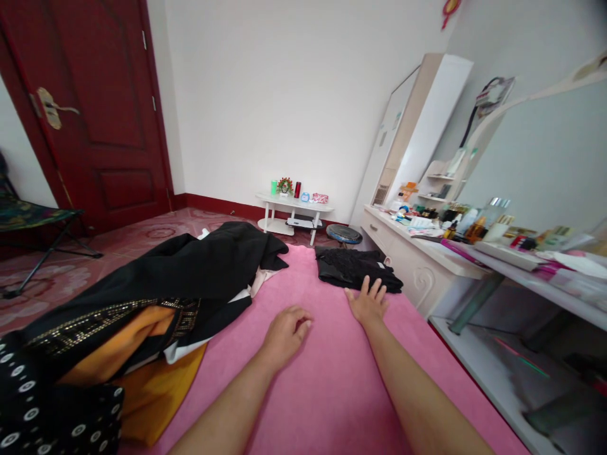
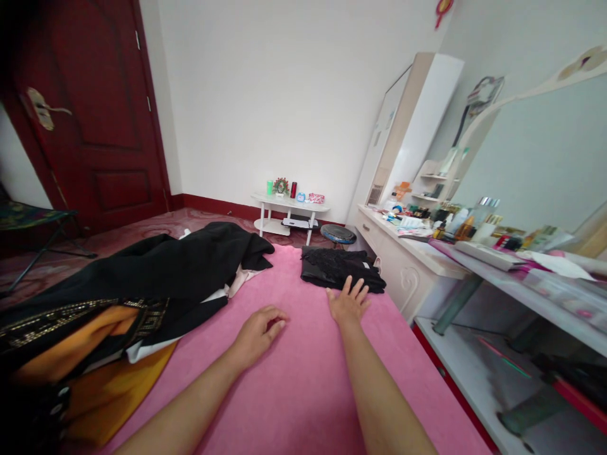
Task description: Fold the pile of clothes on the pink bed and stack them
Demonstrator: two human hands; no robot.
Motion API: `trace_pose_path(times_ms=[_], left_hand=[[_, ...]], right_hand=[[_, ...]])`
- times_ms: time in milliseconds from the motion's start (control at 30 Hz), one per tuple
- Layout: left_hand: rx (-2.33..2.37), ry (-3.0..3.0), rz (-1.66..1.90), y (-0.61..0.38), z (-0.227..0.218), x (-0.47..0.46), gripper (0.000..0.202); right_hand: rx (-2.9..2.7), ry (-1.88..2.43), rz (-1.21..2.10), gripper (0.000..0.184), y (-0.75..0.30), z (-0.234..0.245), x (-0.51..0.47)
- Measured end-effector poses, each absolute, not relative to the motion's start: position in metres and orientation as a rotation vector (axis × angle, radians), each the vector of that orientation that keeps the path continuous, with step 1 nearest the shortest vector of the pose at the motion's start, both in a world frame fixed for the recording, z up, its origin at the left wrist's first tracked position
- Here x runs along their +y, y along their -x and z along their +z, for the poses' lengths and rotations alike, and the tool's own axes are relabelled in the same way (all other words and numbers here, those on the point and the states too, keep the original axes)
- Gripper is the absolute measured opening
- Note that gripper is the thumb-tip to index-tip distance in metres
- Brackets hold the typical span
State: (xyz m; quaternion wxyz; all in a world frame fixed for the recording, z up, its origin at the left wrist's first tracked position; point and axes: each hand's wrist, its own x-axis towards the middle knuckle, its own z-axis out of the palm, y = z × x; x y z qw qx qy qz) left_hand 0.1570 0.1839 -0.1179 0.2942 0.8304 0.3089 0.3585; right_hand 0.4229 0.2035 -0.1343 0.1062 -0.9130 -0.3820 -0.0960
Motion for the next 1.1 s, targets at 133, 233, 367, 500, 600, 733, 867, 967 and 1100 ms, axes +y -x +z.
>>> trace_pose_path(times_ms=[133,233,367,500,600,733,867,967,1100], left_hand=[[0.969,-2.333,0.927,-0.155,-0.119,0.181,0.025],[1.132,-2.506,0.798,-0.157,-0.12,0.176,0.04],[1.21,-2.663,0.535,-0.163,-0.123,0.168,0.052],[1.271,-2.668,0.373,-0.162,-0.123,0.156,0.059],[1.327,-2.654,0.361,-0.154,-0.124,0.14,0.061],[1.418,-2.638,0.419,-0.142,-0.128,0.117,0.062],[1.456,-2.61,0.43,-0.133,-0.127,0.103,0.061],[1.427,-2.587,0.435,-0.129,-0.123,0.099,0.062],[1.393,-2.569,0.434,-0.126,-0.118,0.097,0.064]], right_hand=[[-1.22,2.747,-0.027,0.08,-0.414,-0.135,0.172],[-1.378,2.711,0.008,0.075,-0.404,-0.133,0.145],[-1.411,2.693,-0.004,0.07,-0.385,-0.129,0.107],[-1.418,2.692,-0.007,0.068,-0.369,-0.127,0.076],[-1.422,2.68,-0.004,0.068,-0.361,-0.126,0.058],[-1.406,2.671,-0.002,0.068,-0.352,-0.126,0.042],[-1.405,2.679,-0.01,0.068,-0.343,-0.125,0.029],[-1.424,2.666,-0.03,0.068,-0.34,-0.125,0.022],[-1.435,2.653,-0.07,0.068,-0.341,-0.126,0.02]])
